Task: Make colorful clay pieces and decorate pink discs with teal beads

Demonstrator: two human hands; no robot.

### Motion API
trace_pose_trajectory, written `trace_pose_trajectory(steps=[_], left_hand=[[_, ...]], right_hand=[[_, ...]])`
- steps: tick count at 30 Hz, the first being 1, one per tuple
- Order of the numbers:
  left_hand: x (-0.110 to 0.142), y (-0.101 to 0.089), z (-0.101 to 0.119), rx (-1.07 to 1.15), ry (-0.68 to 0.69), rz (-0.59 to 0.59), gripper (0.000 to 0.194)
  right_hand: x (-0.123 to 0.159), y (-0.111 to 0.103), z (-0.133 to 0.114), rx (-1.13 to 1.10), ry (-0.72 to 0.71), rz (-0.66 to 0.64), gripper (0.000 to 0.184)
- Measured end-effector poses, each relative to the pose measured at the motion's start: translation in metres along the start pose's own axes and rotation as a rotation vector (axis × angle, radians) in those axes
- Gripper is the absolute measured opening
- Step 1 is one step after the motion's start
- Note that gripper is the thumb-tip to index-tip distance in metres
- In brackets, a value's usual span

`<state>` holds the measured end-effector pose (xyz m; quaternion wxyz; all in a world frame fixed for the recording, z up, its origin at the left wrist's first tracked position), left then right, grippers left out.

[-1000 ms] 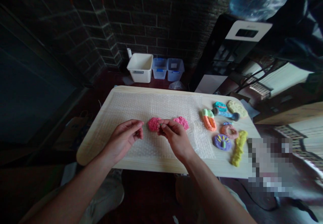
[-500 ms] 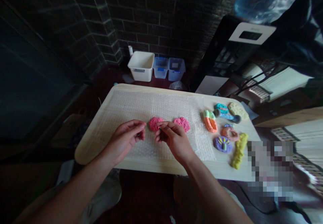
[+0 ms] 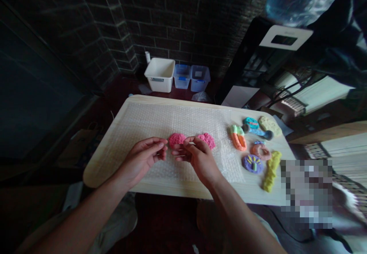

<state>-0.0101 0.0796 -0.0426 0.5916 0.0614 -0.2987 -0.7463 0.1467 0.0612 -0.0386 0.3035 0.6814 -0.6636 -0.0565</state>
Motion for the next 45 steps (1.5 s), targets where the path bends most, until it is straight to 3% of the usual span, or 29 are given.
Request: trace_pose_trajectory(steps=[5, 12, 16, 20, 23, 26, 33, 37, 45], left_hand=[[0.001, 0.004, -0.004, 0.015, -0.017, -0.013, 0.028], [0.001, 0.002, 0.003, -0.162, 0.059, -0.017, 0.027], [0.003, 0.002, 0.007, -0.243, 0.101, -0.022, 0.025], [0.003, 0.007, 0.002, -0.162, 0.055, -0.038, 0.024], [0.003, 0.008, -0.002, -0.105, 0.033, -0.041, 0.025], [0.002, 0.007, -0.003, -0.129, 0.044, -0.047, 0.024], [0.002, 0.004, 0.001, -0.25, 0.077, -0.045, 0.025], [0.003, 0.003, 0.001, -0.194, 0.059, -0.027, 0.024], [0.003, 0.007, -0.006, -0.118, 0.006, -0.048, 0.028]], right_hand=[[0.0, -0.001, 0.003, 0.098, 0.007, 0.005, 0.035], [0.001, -0.011, -0.019, 0.246, -0.234, 0.101, 0.025], [-0.001, -0.012, -0.013, 0.203, -0.182, 0.069, 0.023], [-0.002, -0.005, 0.0, 0.144, -0.054, -0.013, 0.025], [-0.002, -0.003, 0.004, 0.098, -0.016, -0.006, 0.032], [-0.002, -0.004, 0.002, 0.13, -0.035, 0.022, 0.034], [0.002, -0.009, -0.019, 0.283, -0.224, 0.107, 0.035], [0.001, -0.009, -0.015, 0.295, -0.203, 0.083, 0.026], [0.001, -0.003, -0.006, 0.148, -0.119, 0.018, 0.025]])
Point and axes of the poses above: each hand's wrist, its own x-axis away from the middle knuckle, its own y-axis out of the palm, z = x × y, the point moved 9 cm from there along -x, towards the middle knuckle, and after that the axes turned 2 degrees about y, right-handed, at the moved point
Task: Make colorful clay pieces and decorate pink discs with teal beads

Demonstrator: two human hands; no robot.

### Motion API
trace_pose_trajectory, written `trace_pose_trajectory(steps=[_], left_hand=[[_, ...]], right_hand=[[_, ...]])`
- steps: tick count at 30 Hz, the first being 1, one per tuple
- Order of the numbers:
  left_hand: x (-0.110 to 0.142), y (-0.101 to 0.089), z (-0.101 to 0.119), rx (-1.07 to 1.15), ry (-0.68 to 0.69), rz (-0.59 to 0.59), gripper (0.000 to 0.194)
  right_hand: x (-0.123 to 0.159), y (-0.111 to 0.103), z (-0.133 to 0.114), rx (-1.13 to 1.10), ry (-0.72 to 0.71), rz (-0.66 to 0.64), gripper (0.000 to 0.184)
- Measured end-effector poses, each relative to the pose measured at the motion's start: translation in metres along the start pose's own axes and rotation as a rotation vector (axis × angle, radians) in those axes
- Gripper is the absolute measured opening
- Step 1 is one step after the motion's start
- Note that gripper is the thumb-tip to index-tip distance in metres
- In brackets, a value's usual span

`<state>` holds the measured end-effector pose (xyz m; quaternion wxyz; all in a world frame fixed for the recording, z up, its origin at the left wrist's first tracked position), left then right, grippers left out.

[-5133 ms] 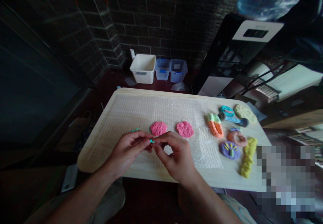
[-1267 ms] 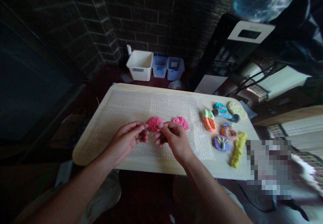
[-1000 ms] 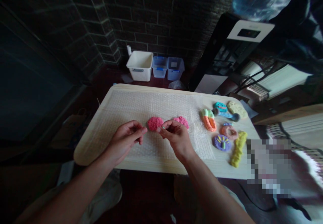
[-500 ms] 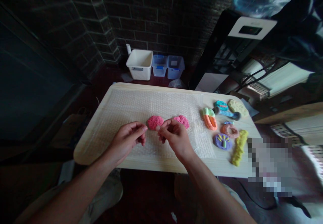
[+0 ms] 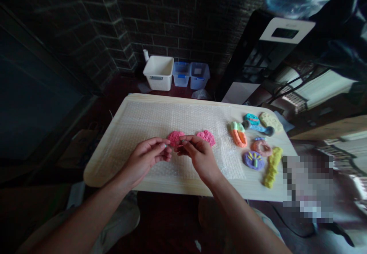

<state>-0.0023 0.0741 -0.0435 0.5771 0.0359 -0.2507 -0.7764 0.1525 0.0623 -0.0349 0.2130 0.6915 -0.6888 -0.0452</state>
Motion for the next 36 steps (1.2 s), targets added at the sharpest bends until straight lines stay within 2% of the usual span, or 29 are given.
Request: trace_pose_trajectory(steps=[4, 9, 14, 21, 29, 36], left_hand=[[0.0, 0.003, 0.004, -0.066, 0.032, -0.029, 0.025], [0.001, 0.002, 0.012, -0.146, 0.096, -0.009, 0.02], [0.001, 0.002, 0.011, -0.135, 0.111, -0.012, 0.024], [0.002, 0.004, 0.017, -0.123, 0.144, -0.003, 0.025], [0.004, 0.005, 0.02, -0.201, 0.18, -0.006, 0.019], [0.006, 0.007, 0.019, -0.216, 0.181, -0.031, 0.019]], right_hand=[[0.002, 0.002, -0.005, 0.076, -0.042, -0.011, 0.022], [0.004, 0.0, -0.014, 0.133, -0.116, 0.03, 0.028], [0.006, 0.005, -0.018, 0.237, -0.145, -0.009, 0.018], [0.01, 0.009, -0.021, 0.217, -0.182, -0.026, 0.018], [0.019, 0.016, -0.03, 0.328, -0.299, -0.007, 0.008], [0.021, 0.022, -0.03, 0.322, -0.31, -0.035, 0.009]])
Point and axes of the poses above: each hand's wrist, its own x-axis away from the middle knuckle, its own y-axis out of the palm, z = x × y, the point moved 9 cm from there along -x, towards the middle knuckle, and after that the axes turned 2 degrees about y, right-handed, at the moved point
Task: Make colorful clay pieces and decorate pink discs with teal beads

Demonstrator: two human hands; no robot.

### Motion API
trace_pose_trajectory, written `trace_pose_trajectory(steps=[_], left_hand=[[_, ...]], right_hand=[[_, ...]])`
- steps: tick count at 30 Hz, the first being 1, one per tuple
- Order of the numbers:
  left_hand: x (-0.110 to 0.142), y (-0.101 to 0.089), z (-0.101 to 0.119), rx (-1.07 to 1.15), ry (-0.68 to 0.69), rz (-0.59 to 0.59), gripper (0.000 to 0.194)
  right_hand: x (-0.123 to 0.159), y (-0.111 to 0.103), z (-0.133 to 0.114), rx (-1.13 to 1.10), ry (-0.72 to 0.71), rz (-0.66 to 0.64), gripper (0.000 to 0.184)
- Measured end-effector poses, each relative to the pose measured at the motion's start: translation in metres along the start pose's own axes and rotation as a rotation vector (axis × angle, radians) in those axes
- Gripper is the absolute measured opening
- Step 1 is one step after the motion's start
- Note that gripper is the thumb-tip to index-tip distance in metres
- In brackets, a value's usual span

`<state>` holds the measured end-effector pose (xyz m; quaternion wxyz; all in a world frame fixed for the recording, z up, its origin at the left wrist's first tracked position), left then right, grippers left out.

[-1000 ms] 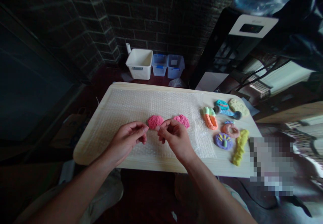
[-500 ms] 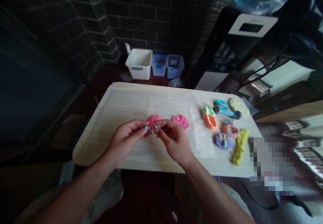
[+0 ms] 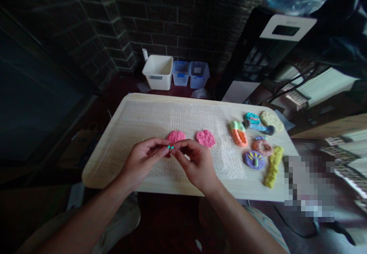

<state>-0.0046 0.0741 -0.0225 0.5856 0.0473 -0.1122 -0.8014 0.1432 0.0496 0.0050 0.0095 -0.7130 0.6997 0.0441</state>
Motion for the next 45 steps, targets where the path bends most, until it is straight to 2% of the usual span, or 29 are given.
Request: trace_pose_trajectory(steps=[8, 28, 34, 45], left_hand=[[-0.0003, -0.0004, -0.002, -0.006, -0.001, -0.001, 0.018], [0.0008, -0.0013, 0.0019, 0.019, 0.014, 0.025, 0.019], [0.0009, -0.0047, 0.0026, 0.017, -0.002, 0.054, 0.02], [0.0015, -0.0025, -0.0007, 0.059, -0.008, 0.028, 0.02]], right_hand=[[0.0, -0.0003, -0.0018, 0.025, -0.032, 0.003, 0.007], [0.0003, 0.0031, 0.003, 0.048, 0.021, 0.003, 0.011], [0.0, 0.0016, -0.0015, -0.03, 0.002, -0.002, 0.014], [0.0014, 0.0033, 0.0007, 0.038, 0.033, -0.015, 0.016]])
Point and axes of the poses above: each hand's wrist, its own x-axis away from the middle knuckle, its own y-axis out of the palm, z = x × y, the point moved 9 cm from there along -x, towards the middle knuckle, and after that the axes turned 2 degrees about y, right-handed, at the moved point
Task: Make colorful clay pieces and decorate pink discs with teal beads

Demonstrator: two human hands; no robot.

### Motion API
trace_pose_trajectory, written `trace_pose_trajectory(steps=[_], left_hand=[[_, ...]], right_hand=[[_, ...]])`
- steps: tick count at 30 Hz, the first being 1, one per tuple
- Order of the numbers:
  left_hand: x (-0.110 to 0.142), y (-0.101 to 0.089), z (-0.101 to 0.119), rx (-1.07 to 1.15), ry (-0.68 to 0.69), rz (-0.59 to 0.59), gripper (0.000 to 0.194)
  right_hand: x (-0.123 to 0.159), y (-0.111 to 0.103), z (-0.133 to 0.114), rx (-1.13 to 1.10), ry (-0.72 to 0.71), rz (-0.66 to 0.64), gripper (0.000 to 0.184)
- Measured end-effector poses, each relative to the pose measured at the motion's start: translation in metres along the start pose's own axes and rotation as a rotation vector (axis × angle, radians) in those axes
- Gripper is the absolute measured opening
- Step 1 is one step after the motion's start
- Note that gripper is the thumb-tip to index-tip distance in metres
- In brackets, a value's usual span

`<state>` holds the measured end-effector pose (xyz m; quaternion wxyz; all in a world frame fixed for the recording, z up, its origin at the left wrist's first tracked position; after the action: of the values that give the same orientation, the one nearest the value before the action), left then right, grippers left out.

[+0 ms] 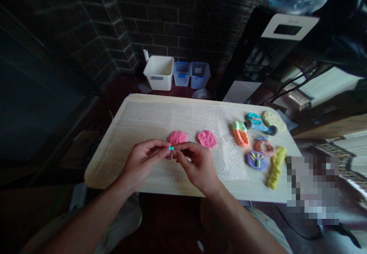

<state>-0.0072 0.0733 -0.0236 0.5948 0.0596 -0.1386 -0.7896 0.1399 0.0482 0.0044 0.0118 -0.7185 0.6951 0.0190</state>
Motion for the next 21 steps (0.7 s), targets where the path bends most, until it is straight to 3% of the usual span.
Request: trace_pose_trajectory(steps=[14, 18, 21], left_hand=[[-0.002, 0.002, 0.008, -0.007, 0.017, 0.001, 0.028], [-0.004, -0.025, 0.028, -0.105, 0.12, 0.139, 0.028], [-0.003, -0.056, 0.046, -0.439, 0.219, 0.293, 0.024]], right_hand=[[-0.001, -0.005, 0.0, 0.069, 0.002, 0.026, 0.019], [-0.005, -0.017, 0.018, 0.098, 0.072, 0.069, 0.026], [-0.005, -0.02, 0.036, 0.161, 0.159, 0.011, 0.028]])
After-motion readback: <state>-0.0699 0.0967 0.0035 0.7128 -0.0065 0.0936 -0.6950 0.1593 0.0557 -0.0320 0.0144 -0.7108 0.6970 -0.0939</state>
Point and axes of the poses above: each hand's wrist, its own x-axis away from the middle knuckle, its own y-axis out of the palm, z = x × y, the point moved 9 cm from there along -x, towards the middle knuckle, and after that the axes turned 2 degrees about y, right-handed, at the moved point
